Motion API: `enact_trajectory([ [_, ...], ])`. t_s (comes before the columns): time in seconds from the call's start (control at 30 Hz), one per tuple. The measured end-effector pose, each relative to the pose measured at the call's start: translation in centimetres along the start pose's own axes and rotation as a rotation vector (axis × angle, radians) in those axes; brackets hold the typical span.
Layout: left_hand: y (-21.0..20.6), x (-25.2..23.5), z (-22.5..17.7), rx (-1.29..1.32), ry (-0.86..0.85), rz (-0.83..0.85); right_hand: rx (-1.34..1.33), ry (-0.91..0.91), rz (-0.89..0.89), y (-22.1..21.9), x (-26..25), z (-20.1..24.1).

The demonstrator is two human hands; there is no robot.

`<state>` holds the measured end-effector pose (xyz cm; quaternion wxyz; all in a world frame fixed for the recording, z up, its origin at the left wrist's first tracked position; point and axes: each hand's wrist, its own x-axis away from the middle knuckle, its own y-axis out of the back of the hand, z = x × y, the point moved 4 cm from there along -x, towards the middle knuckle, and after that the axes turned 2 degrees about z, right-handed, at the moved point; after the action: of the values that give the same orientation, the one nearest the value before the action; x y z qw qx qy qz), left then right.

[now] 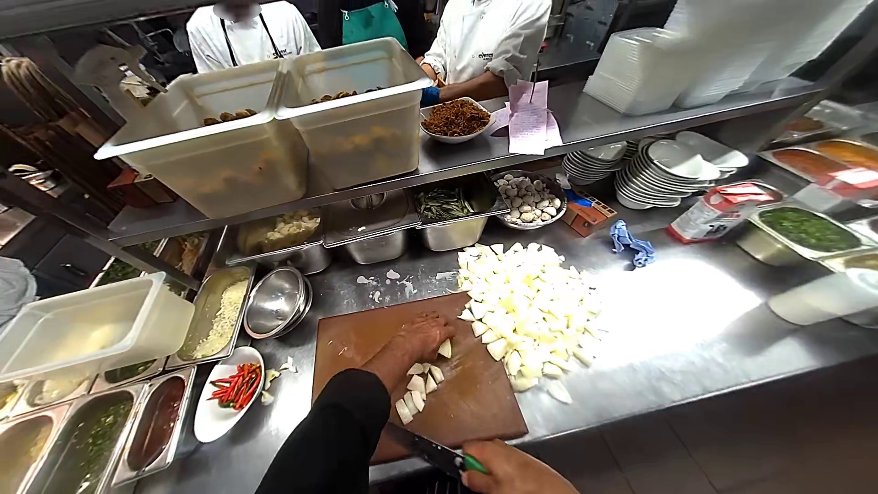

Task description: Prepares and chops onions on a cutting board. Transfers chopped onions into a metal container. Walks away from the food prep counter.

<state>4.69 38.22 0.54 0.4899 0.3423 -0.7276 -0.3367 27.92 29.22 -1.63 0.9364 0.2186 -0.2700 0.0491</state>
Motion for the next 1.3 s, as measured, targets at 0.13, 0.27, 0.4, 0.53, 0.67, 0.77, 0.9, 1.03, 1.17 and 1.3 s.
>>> enact_trajectory([
  [0.13, 1.9, 5.9, 4.3, 0.62, 0.287, -0.447, -0.276, -0.207, -0.04, 0.8, -3.0, -0.3],
  [0.27, -3.6, 12.6, 4.8, 1.743, 0.4, -0.7, -0.405, -0.341, -0.229, 3.1, -2.6, -2.0],
  [0.4, -7.6, 15.0, 0.7, 2.379, 0.328, -0.661, -0.304, -0.304, -0.484, 4.6, -1.7, -0.6],
  [0.53, -8.9, 15.0, -1.5, 2.485, 0.122, -0.885, -0.329, -0.072, -0.6, 4.4, -1.4, 5.4],
  [0.67, -8.4, 15.1, -2.7, 2.39, 0.078, -0.94, -0.254, 0.076, -0.695, 4.3, -4.6, 8.2],
  [0.77, -8.2, 15.2, -3.3, 2.381, 0.04, -0.956, -0.223, 0.103, -0.698, 4.2, -6.1, 9.2],
  [0.9, -7.9, 15.7, -3.4, 2.413, 0.035, -0.986, -0.18, 0.119, -0.713, 3.8, -7.1, 9.3],
  [1.03, -8.0, 16.3, -3.1, 2.373, 0.135, -0.957, -0.106, 0.106, -0.684, 4.0, -7.5, 9.6],
  [1.17, -8.9, 15.9, -2.5, 2.378, 0.236, -0.993, -0.023, 0.06, -0.65, 4.1, -8.9, 9.2],
  [1.3, -9.8, 15.5, -1.6, 2.381, 0.318, -0.983, 0.109, -0.048, -0.618, 4.7, -10.8, 7.6],
])
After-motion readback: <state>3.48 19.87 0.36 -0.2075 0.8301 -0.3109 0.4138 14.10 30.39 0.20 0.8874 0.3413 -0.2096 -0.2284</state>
